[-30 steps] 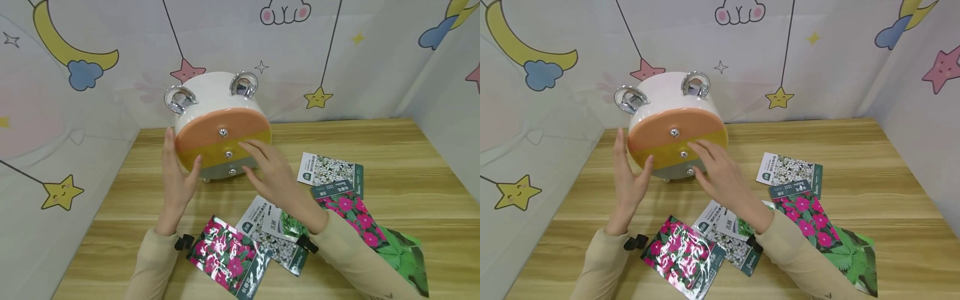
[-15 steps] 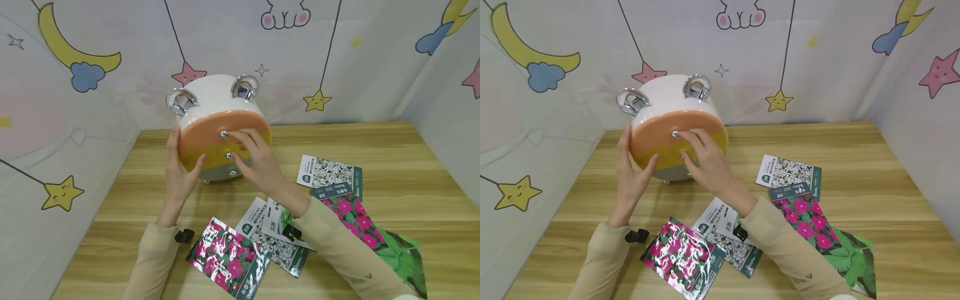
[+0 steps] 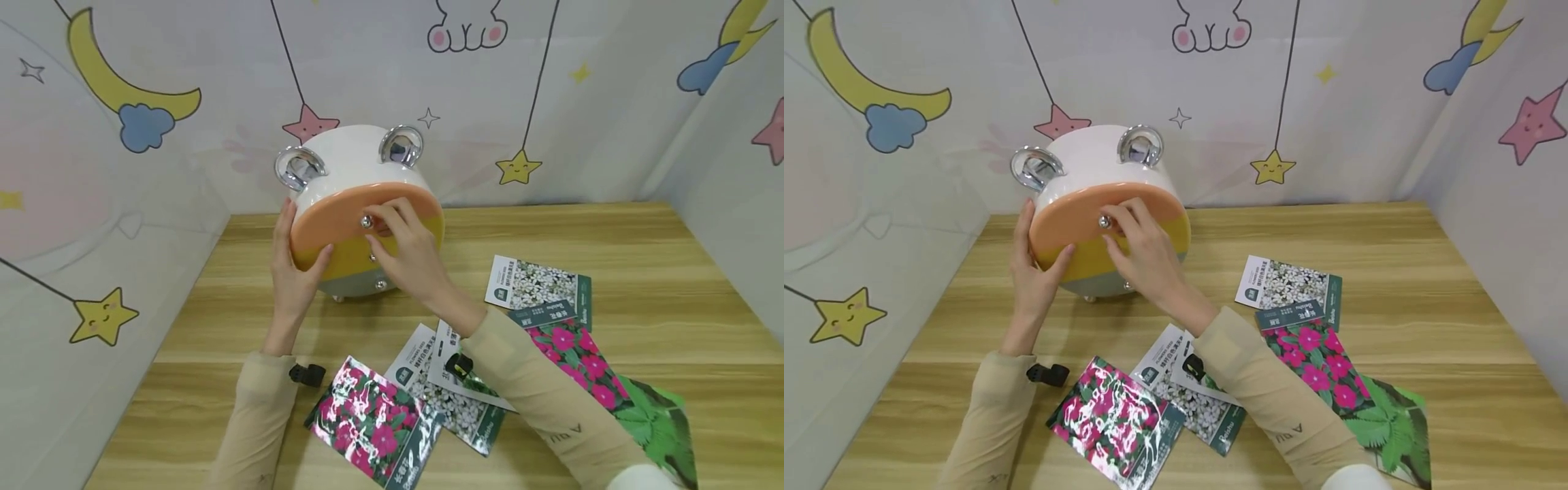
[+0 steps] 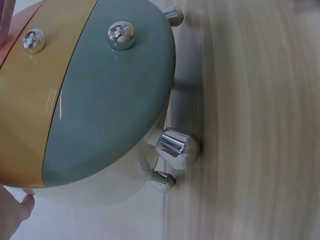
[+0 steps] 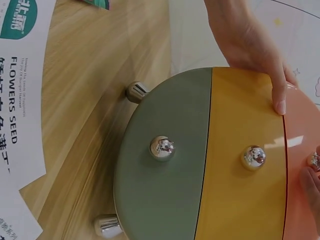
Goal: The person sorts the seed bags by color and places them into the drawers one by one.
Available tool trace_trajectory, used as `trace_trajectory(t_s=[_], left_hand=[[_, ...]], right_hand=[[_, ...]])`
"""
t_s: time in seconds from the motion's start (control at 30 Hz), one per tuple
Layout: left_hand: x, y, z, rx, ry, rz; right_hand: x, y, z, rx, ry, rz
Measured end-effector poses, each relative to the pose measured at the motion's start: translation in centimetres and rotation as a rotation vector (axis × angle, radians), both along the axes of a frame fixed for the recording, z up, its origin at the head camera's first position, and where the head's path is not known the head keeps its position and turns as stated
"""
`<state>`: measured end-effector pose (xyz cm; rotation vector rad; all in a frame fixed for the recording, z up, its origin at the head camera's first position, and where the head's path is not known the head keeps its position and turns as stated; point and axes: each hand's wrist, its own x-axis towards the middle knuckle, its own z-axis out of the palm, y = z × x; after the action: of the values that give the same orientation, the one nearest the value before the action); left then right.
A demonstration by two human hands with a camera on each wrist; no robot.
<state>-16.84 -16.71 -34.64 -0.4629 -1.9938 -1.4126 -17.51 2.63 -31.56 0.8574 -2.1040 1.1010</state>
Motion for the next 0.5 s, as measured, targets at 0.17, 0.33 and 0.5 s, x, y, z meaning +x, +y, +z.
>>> trace_trajectory(t_s=[0.17,0.33,0.5], left_hand=[[0.0,-0.1,0.0,0.062,-0.026,-0.060],[-0.2,-0.2,-0.3,0.092,-0.048,-0.094],[-1.3,-0.8,-1.7,0.104,-0.062,-0.104]], right_hand=[[-0.3,-0.4,0.1,-0.018,0.010,-0.011],[-0.4,-0.6,0.1,-0.006,0.013,-0.021],[-0.5,-0.9,-0.1,-0.002,0.050,-0.034]])
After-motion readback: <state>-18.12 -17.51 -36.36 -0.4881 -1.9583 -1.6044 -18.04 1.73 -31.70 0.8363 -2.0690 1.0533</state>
